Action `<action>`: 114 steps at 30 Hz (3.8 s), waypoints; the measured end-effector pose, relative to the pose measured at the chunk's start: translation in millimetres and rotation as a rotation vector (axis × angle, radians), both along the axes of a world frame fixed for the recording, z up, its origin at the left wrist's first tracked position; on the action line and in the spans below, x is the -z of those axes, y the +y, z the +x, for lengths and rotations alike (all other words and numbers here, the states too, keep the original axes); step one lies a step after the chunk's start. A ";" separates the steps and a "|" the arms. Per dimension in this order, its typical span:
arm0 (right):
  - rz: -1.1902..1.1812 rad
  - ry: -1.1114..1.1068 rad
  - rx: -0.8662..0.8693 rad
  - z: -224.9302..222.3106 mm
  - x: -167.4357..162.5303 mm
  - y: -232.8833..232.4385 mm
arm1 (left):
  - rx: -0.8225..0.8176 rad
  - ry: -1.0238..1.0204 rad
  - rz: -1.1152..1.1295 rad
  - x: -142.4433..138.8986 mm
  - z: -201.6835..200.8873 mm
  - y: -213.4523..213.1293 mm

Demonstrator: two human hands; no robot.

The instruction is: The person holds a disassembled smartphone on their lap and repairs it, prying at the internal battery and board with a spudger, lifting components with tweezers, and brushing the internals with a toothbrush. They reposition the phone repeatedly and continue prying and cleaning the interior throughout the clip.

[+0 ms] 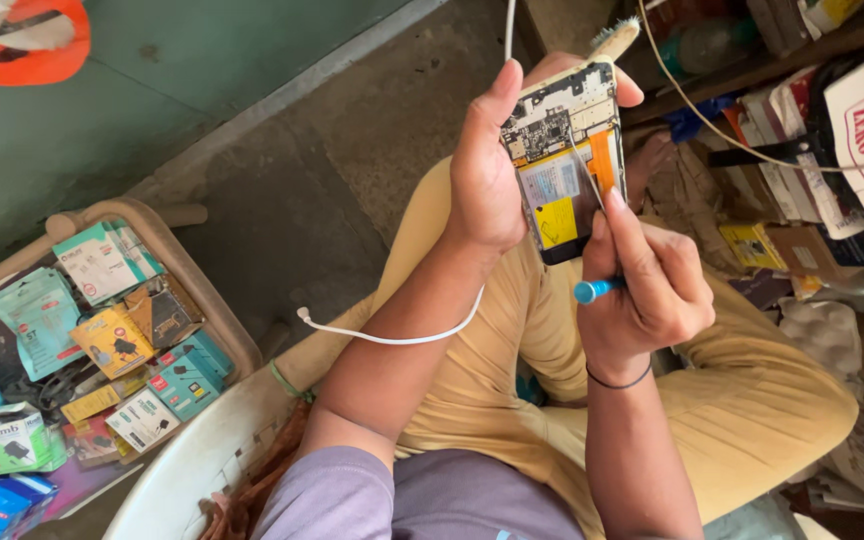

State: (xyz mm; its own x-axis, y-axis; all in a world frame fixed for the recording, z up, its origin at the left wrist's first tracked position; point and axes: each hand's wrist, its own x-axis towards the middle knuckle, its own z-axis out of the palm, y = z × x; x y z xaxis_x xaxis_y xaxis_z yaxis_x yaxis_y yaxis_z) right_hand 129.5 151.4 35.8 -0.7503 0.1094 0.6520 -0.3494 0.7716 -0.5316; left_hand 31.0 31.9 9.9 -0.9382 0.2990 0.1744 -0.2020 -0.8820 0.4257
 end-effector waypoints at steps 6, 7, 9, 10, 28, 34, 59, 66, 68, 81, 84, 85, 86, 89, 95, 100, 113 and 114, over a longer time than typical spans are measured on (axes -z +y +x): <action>0.064 0.023 0.005 -0.8 -3.7 -1.8 | -0.029 0.015 -0.027 -0.7 0.4 0.1; 0.068 0.021 0.002 -0.7 -4.2 -1.9 | -0.028 0.011 -0.023 -0.8 0.8 0.4; 0.075 0.019 0.001 -0.4 -4.9 -2.1 | -0.005 0.002 -0.004 -0.7 0.8 0.3; 0.070 0.020 -0.004 -0.6 -5.2 -2.2 | 0.004 -0.004 0.004 -0.8 0.8 0.4; 0.114 0.050 -0.037 -2.7 -6.7 -2.1 | -0.018 -0.008 -0.022 3.9 1.1 1.8; 0.149 0.062 -0.041 -3.7 -7.9 -2.0 | -0.018 -0.007 0.009 2.8 1.2 1.8; 0.150 0.082 -0.036 -2.9 -5.6 -1.8 | -0.055 -0.014 -0.006 3.4 0.7 0.8; 0.126 0.095 -0.050 -3.3 -4.3 -0.8 | -0.062 0.014 -0.010 3.7 0.7 0.7; 0.122 0.088 -0.049 -2.7 -3.7 -0.6 | -0.053 0.008 -0.003 4.0 0.0 0.6; 0.138 0.076 -0.054 -4.6 -5.0 -5.1 | -0.055 0.006 -0.023 2.8 1.2 0.7; 0.150 0.077 -0.048 -4.8 -5.7 -5.4 | -0.034 -0.006 0.014 2.3 1.1 1.0; 0.146 0.083 -0.048 -4.8 -5.8 -5.4 | -0.032 -0.011 0.023 2.4 0.8 0.8; 0.143 0.086 -0.045 -4.8 -5.8 -5.3 | -0.033 -0.018 0.025 2.6 1.0 1.2; 0.149 0.079 -0.030 -4.6 -5.4 -5.4 | -0.036 -0.005 -0.003 3.3 1.6 1.4; 0.169 0.080 -0.019 -4.1 -5.9 -5.5 | -0.058 -0.009 -0.021 4.0 0.5 1.7; 0.140 0.076 -0.043 -5.2 -6.0 -4.9 | -0.027 0.000 -0.007 3.5 1.2 1.0; 0.154 0.075 -0.023 -5.2 -5.6 -5.9 | -0.042 -0.048 0.007 3.0 1.5 2.0; 0.155 0.074 -0.017 -5.1 -5.6 -6.0 | -0.046 -0.051 0.006 3.0 1.3 1.8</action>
